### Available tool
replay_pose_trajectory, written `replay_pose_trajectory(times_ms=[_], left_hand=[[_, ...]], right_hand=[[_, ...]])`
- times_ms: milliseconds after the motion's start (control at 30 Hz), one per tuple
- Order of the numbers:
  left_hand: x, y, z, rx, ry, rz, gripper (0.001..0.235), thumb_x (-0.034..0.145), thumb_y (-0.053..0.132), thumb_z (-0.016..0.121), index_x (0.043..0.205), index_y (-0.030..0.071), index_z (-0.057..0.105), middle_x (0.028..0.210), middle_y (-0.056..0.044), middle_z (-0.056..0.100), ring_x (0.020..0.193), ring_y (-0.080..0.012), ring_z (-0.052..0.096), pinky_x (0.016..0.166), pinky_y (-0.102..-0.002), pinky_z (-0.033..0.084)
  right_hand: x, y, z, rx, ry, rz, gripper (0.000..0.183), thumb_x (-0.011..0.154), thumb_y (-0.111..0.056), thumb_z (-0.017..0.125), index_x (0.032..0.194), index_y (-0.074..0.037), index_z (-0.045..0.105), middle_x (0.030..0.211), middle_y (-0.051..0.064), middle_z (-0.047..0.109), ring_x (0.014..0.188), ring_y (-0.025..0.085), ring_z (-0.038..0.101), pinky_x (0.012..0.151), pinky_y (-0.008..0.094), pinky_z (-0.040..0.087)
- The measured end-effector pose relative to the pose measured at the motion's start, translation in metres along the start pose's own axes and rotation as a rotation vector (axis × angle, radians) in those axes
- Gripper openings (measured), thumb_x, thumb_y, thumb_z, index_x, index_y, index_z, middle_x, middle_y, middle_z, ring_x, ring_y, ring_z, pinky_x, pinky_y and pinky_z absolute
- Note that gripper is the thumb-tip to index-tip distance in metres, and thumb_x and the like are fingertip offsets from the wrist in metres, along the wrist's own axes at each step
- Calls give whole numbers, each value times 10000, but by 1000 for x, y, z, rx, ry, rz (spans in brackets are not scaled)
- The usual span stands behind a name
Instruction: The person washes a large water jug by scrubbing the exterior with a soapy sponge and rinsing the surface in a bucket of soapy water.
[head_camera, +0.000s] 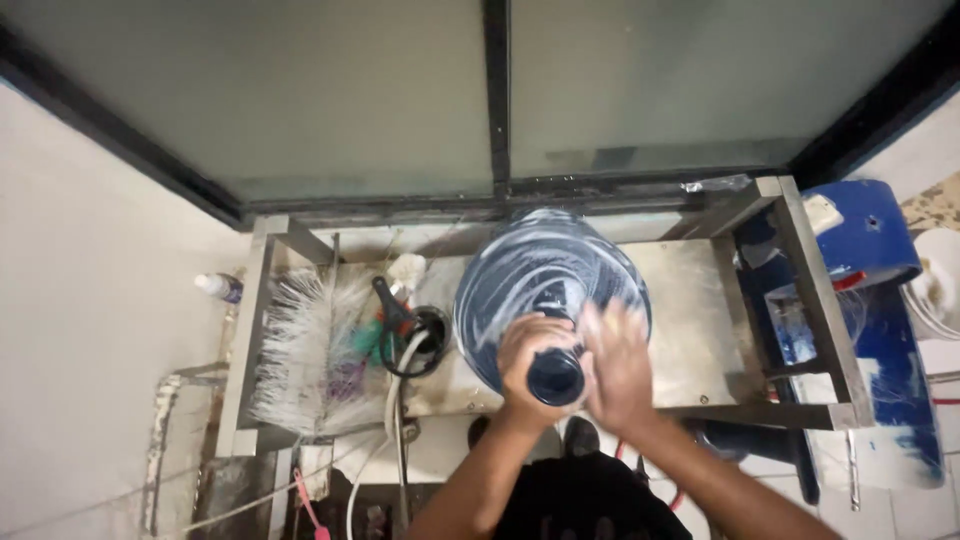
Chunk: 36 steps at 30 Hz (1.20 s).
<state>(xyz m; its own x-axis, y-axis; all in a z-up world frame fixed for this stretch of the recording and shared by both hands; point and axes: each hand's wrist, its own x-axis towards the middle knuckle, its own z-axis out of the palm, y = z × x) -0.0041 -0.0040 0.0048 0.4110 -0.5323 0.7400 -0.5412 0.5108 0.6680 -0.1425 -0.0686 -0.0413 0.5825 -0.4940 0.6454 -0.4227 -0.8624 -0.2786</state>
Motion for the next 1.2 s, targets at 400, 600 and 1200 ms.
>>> replay_pose_trajectory(times_ms=[400,600,1200], left_hand=[[0,21,19,4,-186,85,303,724,134,846,977,83,688,973,-92,733,998,-275,755,1021,-451,552],[-18,11,5,146,142,-141,286,704,31,764,970,76,671,1020,-126,708,1020,-273,702,985,-428,522],[-106,-151,-145,-1040,791,-652,489,605,-15,530,1081,58,613,1028,-105,643,1185,-325,596,1213,-532,363]], right_hand=[[21,95,23,457,134,770,392,1085,-213,432,1281,17,682,1316,180,710,1231,273,666,1089,352,465],[-61,32,48,522,194,524,442,1110,-181,420,1471,64,489,1480,265,546,1419,369,487,1193,406,332],[-62,80,76,249,171,329,458,968,-259,615,1370,-41,596,1448,207,523,1378,400,472,1197,525,342]])
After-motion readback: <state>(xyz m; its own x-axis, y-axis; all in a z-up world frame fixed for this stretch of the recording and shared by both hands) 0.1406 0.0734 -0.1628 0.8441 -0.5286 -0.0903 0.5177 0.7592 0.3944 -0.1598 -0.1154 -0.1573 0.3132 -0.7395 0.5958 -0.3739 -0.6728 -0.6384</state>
